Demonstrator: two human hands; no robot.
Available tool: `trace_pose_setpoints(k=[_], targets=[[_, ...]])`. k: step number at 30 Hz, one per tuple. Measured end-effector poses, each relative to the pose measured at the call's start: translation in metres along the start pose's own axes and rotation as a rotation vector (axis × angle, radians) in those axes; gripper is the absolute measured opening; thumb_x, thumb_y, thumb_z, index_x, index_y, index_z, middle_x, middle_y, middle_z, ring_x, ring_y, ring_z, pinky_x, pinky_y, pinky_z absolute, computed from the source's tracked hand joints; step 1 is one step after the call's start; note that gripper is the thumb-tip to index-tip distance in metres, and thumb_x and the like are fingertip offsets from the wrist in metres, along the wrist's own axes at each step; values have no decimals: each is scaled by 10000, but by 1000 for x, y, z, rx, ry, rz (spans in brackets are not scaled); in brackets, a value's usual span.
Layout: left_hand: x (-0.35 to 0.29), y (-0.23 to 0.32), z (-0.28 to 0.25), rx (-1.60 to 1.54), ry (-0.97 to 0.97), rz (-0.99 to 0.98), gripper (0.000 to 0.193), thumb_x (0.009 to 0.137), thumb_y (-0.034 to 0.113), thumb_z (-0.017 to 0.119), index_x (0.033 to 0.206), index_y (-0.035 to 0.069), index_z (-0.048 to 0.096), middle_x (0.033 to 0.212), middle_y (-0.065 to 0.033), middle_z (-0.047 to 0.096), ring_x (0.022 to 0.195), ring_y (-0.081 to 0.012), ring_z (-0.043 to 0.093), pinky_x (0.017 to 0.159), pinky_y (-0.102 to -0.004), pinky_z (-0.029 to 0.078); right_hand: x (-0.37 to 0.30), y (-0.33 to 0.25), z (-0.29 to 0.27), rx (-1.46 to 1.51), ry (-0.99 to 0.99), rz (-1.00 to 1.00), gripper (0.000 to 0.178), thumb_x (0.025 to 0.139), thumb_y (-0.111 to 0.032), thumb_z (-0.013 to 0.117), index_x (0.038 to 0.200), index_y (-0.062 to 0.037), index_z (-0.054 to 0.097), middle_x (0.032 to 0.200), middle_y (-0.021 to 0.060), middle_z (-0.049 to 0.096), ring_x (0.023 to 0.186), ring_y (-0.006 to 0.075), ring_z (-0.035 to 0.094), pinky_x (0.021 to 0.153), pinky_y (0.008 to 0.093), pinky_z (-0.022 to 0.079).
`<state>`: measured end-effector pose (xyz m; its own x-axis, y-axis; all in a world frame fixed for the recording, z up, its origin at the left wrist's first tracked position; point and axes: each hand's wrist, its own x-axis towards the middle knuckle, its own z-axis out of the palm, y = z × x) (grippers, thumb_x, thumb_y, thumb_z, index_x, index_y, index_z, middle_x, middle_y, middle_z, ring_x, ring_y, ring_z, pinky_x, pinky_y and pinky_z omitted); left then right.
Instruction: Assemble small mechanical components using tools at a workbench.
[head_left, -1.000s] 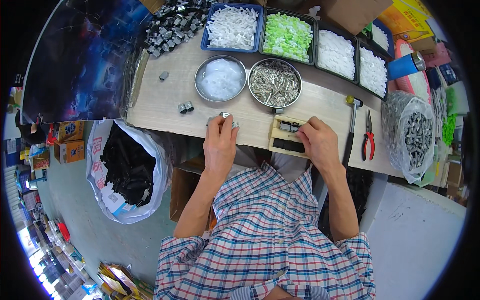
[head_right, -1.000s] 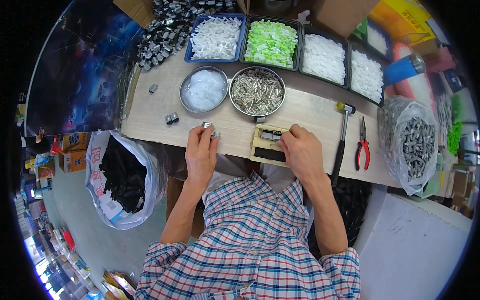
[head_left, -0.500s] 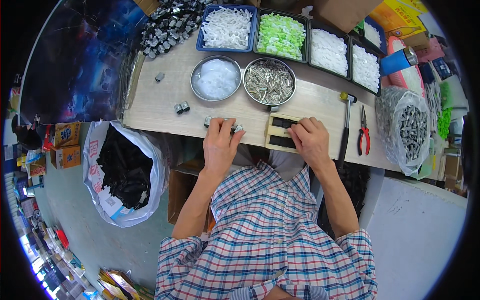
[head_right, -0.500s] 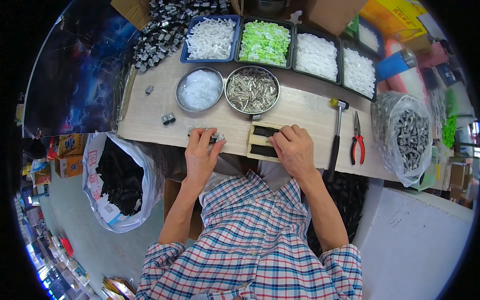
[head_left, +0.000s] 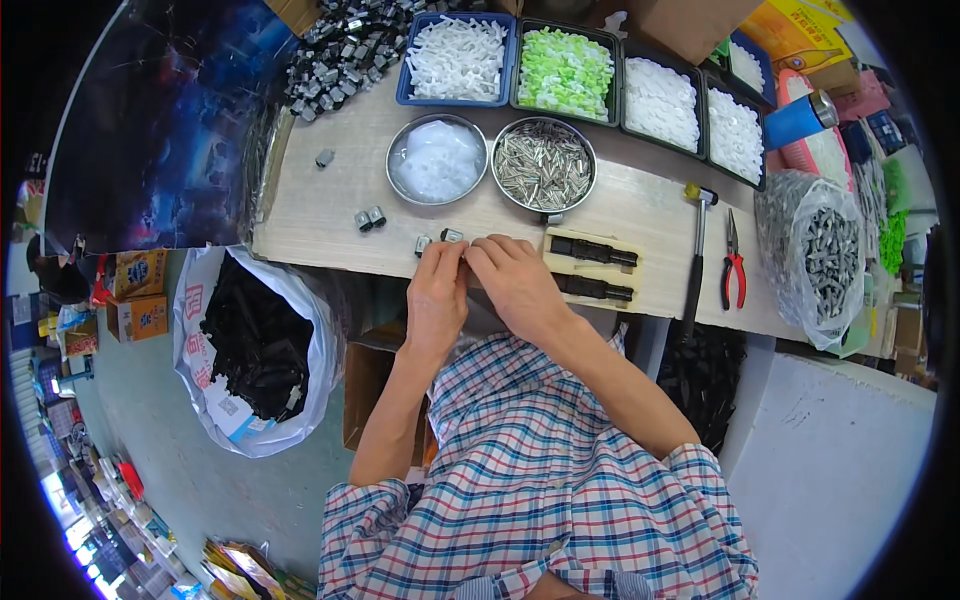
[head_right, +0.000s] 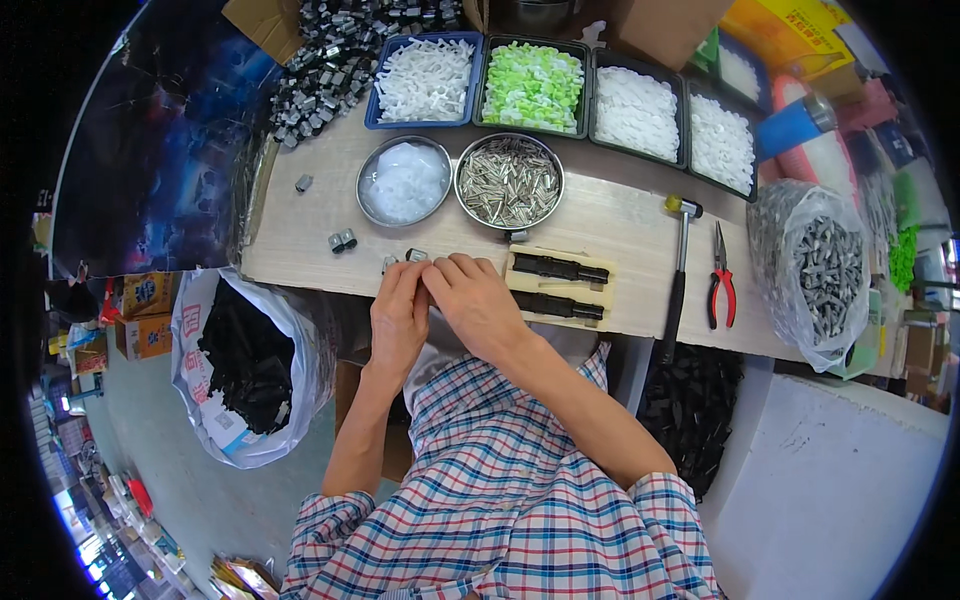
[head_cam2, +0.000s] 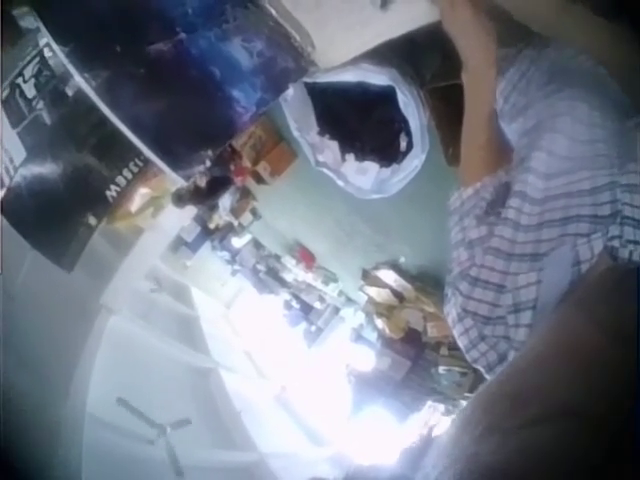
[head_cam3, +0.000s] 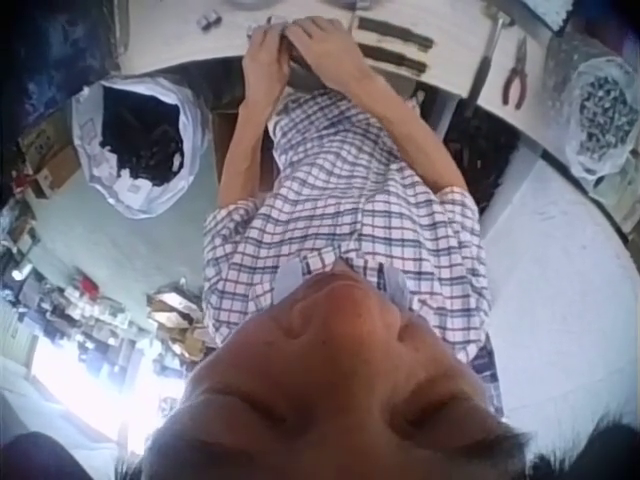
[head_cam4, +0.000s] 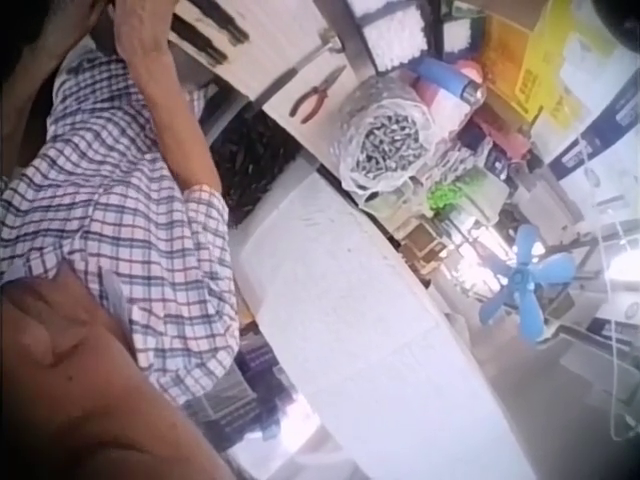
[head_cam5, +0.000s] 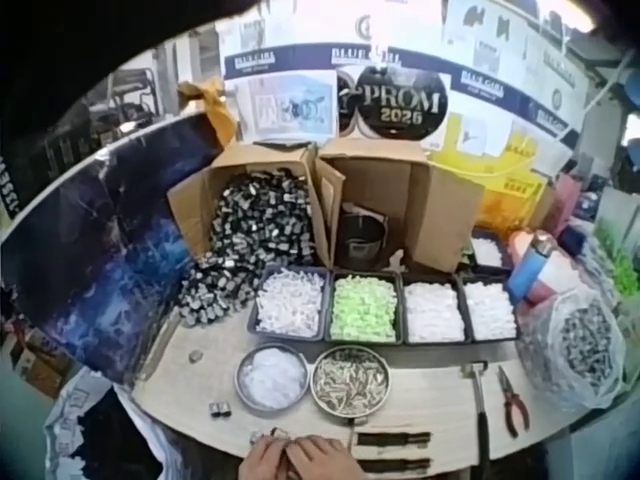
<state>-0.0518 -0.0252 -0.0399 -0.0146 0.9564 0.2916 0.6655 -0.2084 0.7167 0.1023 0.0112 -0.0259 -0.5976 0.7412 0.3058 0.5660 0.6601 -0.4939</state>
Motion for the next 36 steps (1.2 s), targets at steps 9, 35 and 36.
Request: trace_pose_setpoints(k=[9,35,36], targets=[[-5,5,2,156,80,87,297,857,-62,643,1152,-21,633,1023,-179,612,912,-375,639,797,-435,530,-10,5,-31,-102,67,90,204,810,-69,693,998,-38,619,974,115,633,930,314,602,837,441,468],[-2,34,53,-80,-133,470,302,740,-35,721,1041,-37,693,1135,-163,694,1095,-362,648,915,-415,561,-47,74,-59,34,196,93,241,747,-33,746,975,-54,671,1082,92,690,1024,271,645,891,393,498],[-2,35,53,-45,-115,509,286,752,-34,720,1037,-38,698,1140,-166,701,1094,-360,653,914,-417,566,-49,75,-57,42,213,85,234,752,-50,730,978,-52,671,1082,90,695,1019,270,649,886,394,501]])
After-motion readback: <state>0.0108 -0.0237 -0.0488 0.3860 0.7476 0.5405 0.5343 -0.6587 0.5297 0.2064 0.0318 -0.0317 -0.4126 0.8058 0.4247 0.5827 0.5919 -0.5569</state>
